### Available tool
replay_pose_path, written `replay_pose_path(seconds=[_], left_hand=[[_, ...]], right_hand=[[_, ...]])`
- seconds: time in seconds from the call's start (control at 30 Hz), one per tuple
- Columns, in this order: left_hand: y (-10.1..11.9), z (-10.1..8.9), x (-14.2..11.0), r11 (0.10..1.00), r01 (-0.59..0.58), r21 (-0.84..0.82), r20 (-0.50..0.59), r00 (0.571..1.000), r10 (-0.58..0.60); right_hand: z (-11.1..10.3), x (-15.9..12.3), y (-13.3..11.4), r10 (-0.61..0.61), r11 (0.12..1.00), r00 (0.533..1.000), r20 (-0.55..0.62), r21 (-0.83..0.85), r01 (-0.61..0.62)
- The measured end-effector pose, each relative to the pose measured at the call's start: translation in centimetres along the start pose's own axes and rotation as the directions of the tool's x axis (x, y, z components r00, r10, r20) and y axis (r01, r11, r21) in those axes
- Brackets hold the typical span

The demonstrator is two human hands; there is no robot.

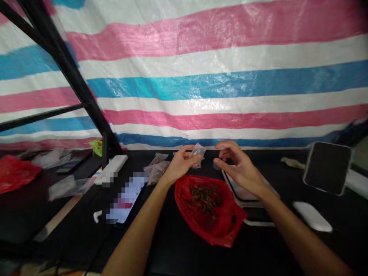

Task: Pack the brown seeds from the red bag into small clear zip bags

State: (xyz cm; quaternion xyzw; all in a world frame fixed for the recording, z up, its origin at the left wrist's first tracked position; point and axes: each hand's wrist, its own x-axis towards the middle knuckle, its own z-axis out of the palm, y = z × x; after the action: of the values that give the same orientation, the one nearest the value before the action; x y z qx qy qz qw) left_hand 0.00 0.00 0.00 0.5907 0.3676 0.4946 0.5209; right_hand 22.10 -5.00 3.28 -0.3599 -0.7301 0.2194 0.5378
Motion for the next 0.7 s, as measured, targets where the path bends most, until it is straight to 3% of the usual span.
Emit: replay_pose_path(seconds=[0.23,0.33,0.43,0.5,0.57,0.63,0.7], left_hand=[[-1.1,-0.1,0.2,0.967,-0.057,0.249,-0.014,0.998,0.062],[-0.8,-0.4,0.2,0.952,-0.035,0.305,-0.123,0.989,0.076],[0.0,-1.0,0.1,0.856,-0.057,0.513,-0.203,0.961,0.186],[0.6,-1.3,-0.3,0.726,-0.088,0.682,-0.091,0.975,0.204],[1.0,-1.3,-0.8,0.61,-0.14,0.78,0.081,0.989,0.123],[1.2,-1.2,-1.3,0.537,-0.179,0.824,0.197,0.98,0.024],[1.3,-1.1,-1.6,0.504,-0.189,0.843,0.24,0.97,-0.038]], right_hand=[[0.7,0.2,-0.3,0.021,0.999,1.0,0.016,-0.029,-0.021],[0.5,0.1,-0.4,0.013,0.998,0.999,0.034,-0.069,-0.011],[0.3,0.2,-0.4,-0.01,0.991,0.999,0.042,-0.135,0.016],[0.4,0.1,-0.3,-0.02,0.979,0.996,0.084,-0.198,0.037],[0.7,-0.1,-0.2,-0.033,0.955,0.983,0.181,-0.284,0.084],[1.0,-0.4,-0.1,-0.026,0.918,0.944,0.329,-0.365,0.152],[1.4,-0.8,0.1,0.022,0.889,0.89,0.455,-0.416,0.191]])
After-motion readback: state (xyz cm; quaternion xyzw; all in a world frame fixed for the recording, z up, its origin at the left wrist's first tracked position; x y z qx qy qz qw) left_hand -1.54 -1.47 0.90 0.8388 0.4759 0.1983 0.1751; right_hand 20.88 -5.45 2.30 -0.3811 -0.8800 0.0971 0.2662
